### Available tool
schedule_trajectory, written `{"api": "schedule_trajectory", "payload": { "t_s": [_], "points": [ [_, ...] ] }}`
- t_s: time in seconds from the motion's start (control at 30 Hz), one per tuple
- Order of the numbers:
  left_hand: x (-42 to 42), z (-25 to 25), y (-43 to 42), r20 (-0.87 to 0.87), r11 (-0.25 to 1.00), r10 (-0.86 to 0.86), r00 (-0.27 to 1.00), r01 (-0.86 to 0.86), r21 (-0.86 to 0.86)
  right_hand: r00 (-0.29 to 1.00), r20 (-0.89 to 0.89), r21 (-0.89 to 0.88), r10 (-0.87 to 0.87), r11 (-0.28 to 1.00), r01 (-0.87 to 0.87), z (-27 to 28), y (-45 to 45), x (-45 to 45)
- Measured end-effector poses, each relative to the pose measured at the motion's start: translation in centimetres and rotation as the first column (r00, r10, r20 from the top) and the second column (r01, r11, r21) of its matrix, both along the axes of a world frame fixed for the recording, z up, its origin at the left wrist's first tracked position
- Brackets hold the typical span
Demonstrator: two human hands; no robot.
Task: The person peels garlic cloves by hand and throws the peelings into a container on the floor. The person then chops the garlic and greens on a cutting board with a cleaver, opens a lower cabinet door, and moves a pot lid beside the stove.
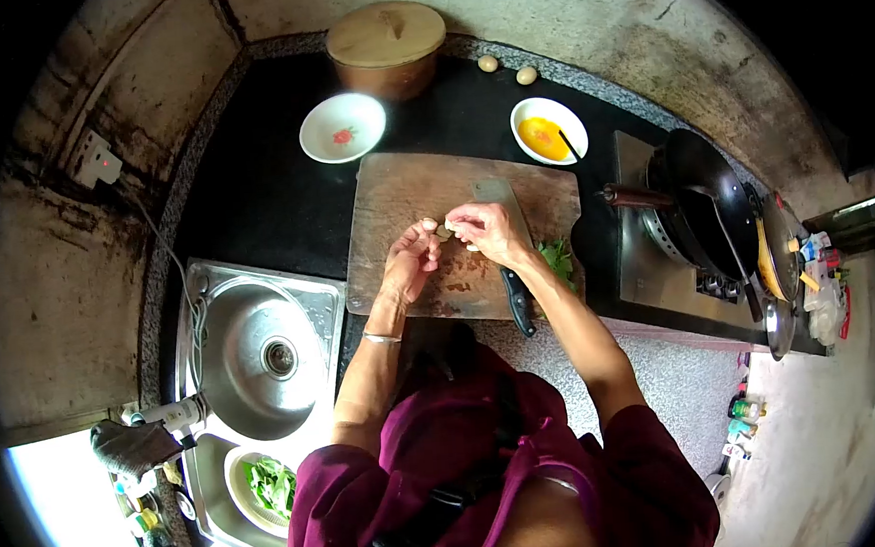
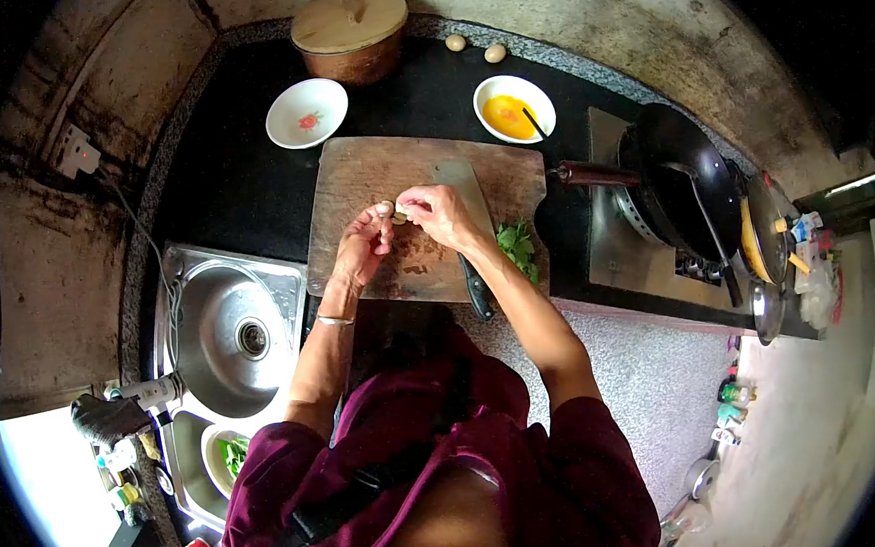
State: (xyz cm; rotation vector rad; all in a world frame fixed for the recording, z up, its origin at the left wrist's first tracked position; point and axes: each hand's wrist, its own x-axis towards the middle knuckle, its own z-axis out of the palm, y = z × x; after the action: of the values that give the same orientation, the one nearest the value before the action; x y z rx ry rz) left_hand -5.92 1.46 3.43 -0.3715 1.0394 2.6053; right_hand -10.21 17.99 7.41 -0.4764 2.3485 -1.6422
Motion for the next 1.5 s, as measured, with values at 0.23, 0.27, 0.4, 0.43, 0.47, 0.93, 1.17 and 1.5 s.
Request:
{"api": "schedule_trajectory", "payload": {
  "t_s": [0.23,0.27,0.4,0.43,0.47,0.93,1.17,1.5],
  "points": [
    [0.4,0.3,0.5,-0.135,0.993,-0.048,0.990,0.034,-0.110,0.986,-0.145,0.035,0.083,0.996,-0.078,1.0,0.3,0.1],
    [0.5,0.4,0.5,-0.121,0.980,-0.041,0.992,0.016,-0.200,0.989,-0.128,0.003,0.078,0.997,-0.078,1.1,0.3,0.0],
    [0.8,1.8,0.7,-0.156,0.955,0.016,0.988,-0.062,-0.291,0.990,0.120,-0.142,0.070,0.989,-0.052,1.6,0.3,0.0],
    [0.9,2.2,0.7,-0.163,0.945,0.003,0.987,-0.056,-0.321,0.990,0.121,-0.143,0.071,0.988,-0.054,1.5,0.3,0.0],
    [0.9,2.4,0.6,-0.170,0.934,-0.012,0.985,-0.049,-0.353,0.984,0.148,-0.201,0.102,0.977,-0.071,1.4,0.4,-0.1],
    [0.9,1.5,2.6,-0.254,0.869,0.081,0.964,-0.193,-0.456,0.970,-0.223,0.028,-0.094,0.994,0.103,1.3,-0.2,0.5],
    [-0.1,0.7,1.4,-0.050,0.998,-0.043,0.998,0.040,-0.054,0.805,-0.593,0.115,0.019,0.991,0.062,2.1,-0.1,0.9],
    [-0.2,1.6,2.4,-0.126,0.974,-0.025,0.992,-0.005,-0.229,0.942,-0.275,-0.137,-0.191,0.978,0.158,0.7,-0.4,1.2]
  ]
}}
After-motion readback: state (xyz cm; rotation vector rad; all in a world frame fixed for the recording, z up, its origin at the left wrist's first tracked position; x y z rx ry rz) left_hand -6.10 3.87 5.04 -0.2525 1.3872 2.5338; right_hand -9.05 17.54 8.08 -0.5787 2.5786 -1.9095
